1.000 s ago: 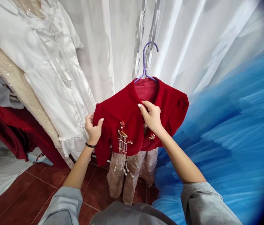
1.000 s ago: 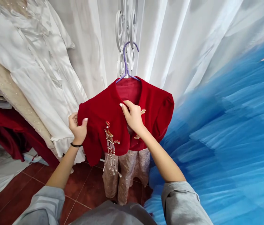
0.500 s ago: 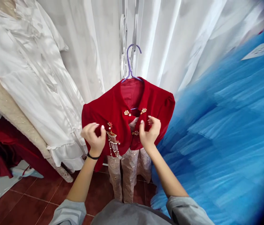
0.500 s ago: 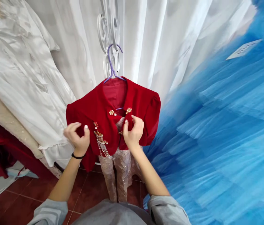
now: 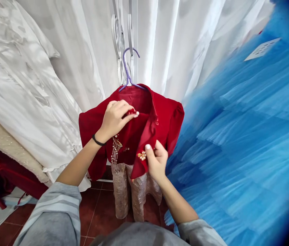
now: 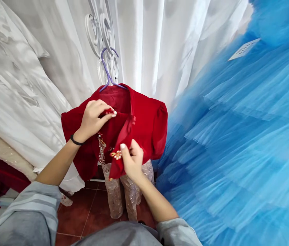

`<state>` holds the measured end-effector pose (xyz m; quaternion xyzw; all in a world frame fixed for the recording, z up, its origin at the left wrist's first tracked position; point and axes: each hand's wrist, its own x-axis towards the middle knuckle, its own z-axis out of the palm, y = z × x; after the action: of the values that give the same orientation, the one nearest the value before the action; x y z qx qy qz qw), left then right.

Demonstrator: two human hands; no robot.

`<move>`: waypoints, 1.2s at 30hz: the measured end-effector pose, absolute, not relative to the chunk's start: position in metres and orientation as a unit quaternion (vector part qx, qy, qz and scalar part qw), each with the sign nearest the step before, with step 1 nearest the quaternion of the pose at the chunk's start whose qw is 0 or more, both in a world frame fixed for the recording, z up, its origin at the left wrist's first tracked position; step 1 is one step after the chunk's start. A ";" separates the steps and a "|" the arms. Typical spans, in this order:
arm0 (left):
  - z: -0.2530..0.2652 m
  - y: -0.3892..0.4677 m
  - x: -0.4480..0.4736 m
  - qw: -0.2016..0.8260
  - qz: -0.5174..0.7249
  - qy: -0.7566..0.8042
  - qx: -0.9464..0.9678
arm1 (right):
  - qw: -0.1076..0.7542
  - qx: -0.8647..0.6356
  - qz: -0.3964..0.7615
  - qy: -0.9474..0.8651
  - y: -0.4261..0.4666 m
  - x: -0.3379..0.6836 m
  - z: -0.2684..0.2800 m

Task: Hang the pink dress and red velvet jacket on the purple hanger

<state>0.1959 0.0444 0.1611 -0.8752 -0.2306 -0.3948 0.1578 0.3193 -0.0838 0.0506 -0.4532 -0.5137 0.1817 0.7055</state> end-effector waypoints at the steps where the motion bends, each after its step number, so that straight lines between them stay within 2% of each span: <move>1: 0.159 0.048 0.198 0.140 -0.416 -0.241 -0.866 | 0.690 -0.433 0.193 -0.547 -0.079 0.310 0.049; 3: 0.154 0.057 0.202 0.116 -0.409 -0.252 -0.869 | 0.623 -0.424 0.189 -0.629 -0.060 0.294 0.039; 5: 0.149 0.062 0.204 0.084 -0.402 -0.236 -0.881 | 0.526 -0.463 0.138 -0.700 -0.037 0.283 0.025; 8: 0.140 0.055 0.201 0.045 -0.495 -0.209 -0.842 | 0.409 -0.546 0.022 -0.731 -0.017 0.269 0.008; 10: 0.128 0.041 0.200 0.090 -0.530 -0.224 -0.813 | 0.362 -0.580 -0.019 -0.730 -0.016 0.258 0.002; 13: 0.098 0.022 0.198 0.205 -0.455 -0.304 -0.812 | 0.329 -0.575 -0.036 -0.749 -0.026 0.244 -0.010; 16: 0.073 0.018 0.187 0.220 -0.423 -0.351 -0.806 | 0.398 -0.488 -0.065 -0.774 -0.047 0.248 -0.043; 18: 0.069 0.022 0.173 0.172 -0.464 -0.354 -0.793 | 0.518 -0.424 -0.081 -0.738 -0.064 0.267 -0.075; 20: 0.075 0.028 0.159 0.078 -0.483 -0.354 -0.797 | 0.694 -0.433 -0.045 -0.573 -0.076 0.298 -0.107; 22: 0.089 0.036 0.149 -0.064 -0.466 -0.357 -0.807 | 0.814 -0.485 0.092 -0.307 -0.080 0.335 -0.129; 24: 0.103 0.044 0.143 -0.214 -0.436 -0.356 -0.798 | 0.809 -0.508 0.261 -0.140 -0.075 0.370 -0.139; 26: 0.115 0.053 0.141 -0.324 -0.415 -0.347 -0.776 | 0.775 -0.456 0.421 -0.121 -0.066 0.396 -0.141; 28: 0.120 0.061 0.142 -0.379 -0.405 -0.336 -0.761 | 0.768 -0.373 0.507 -0.116 -0.059 0.411 -0.145; 30: 0.119 0.067 0.147 -0.386 -0.423 -0.337 -0.747 | 0.781 -0.344 0.514 -0.090 -0.057 0.416 -0.155; 36: 0.101 0.068 0.161 -0.275 -0.502 -0.354 -0.740 | 0.758 -0.481 0.432 -0.092 -0.062 0.413 -0.189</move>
<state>0.1611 0.0684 0.1014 -0.7399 -0.3539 -0.5017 -0.2749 0.4133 -0.0618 -0.1889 -0.4806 -0.0916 0.4316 0.7579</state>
